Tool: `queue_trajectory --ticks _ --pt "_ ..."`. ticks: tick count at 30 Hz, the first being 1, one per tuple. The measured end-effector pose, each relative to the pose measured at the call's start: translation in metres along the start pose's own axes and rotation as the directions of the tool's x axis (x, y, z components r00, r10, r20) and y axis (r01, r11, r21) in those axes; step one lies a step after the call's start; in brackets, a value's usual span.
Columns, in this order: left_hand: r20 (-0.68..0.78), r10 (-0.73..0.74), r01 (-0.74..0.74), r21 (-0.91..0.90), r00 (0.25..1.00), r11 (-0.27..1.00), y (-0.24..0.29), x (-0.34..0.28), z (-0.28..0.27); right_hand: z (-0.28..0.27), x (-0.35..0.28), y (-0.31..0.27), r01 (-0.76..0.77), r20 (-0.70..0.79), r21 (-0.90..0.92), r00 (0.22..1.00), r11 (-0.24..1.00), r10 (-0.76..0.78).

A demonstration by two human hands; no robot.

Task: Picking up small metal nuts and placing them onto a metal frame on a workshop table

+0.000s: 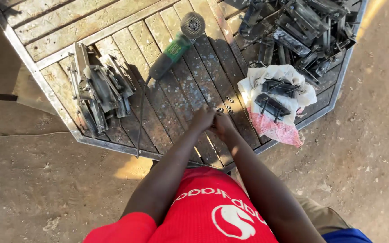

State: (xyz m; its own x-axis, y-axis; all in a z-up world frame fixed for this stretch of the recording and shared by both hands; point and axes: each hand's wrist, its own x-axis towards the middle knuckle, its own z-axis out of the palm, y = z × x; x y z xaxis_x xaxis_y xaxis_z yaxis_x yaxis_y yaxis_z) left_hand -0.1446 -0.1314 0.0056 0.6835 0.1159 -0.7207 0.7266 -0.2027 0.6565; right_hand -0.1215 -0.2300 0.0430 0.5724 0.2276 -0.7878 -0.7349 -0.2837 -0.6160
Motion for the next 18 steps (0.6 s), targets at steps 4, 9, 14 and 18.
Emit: queue_trajectory --ticks 4,9,14,18 --pt "0.020 0.012 -0.013 0.028 1.000 1.000 -0.046 0.067 0.059 -0.033 0.001 0.028 -0.002 -0.025 0.166 1.000 0.986 0.006" --pt "0.119 0.049 -0.033 -0.125 0.992 0.992 -0.017 0.042 0.055 -0.047 0.013 0.024 -0.044 -0.140 0.494 0.982 0.869 0.129" --pt "0.107 0.053 -0.037 -0.147 0.993 0.988 -0.014 0.036 0.041 -0.058 0.030 0.032 -0.018 -0.104 0.426 0.992 0.905 0.068" --pt "0.101 0.056 -0.044 -0.115 0.993 0.992 -0.010 0.029 0.025 -0.061 0.021 0.010 -0.005 -0.104 0.320 0.994 0.947 0.040"
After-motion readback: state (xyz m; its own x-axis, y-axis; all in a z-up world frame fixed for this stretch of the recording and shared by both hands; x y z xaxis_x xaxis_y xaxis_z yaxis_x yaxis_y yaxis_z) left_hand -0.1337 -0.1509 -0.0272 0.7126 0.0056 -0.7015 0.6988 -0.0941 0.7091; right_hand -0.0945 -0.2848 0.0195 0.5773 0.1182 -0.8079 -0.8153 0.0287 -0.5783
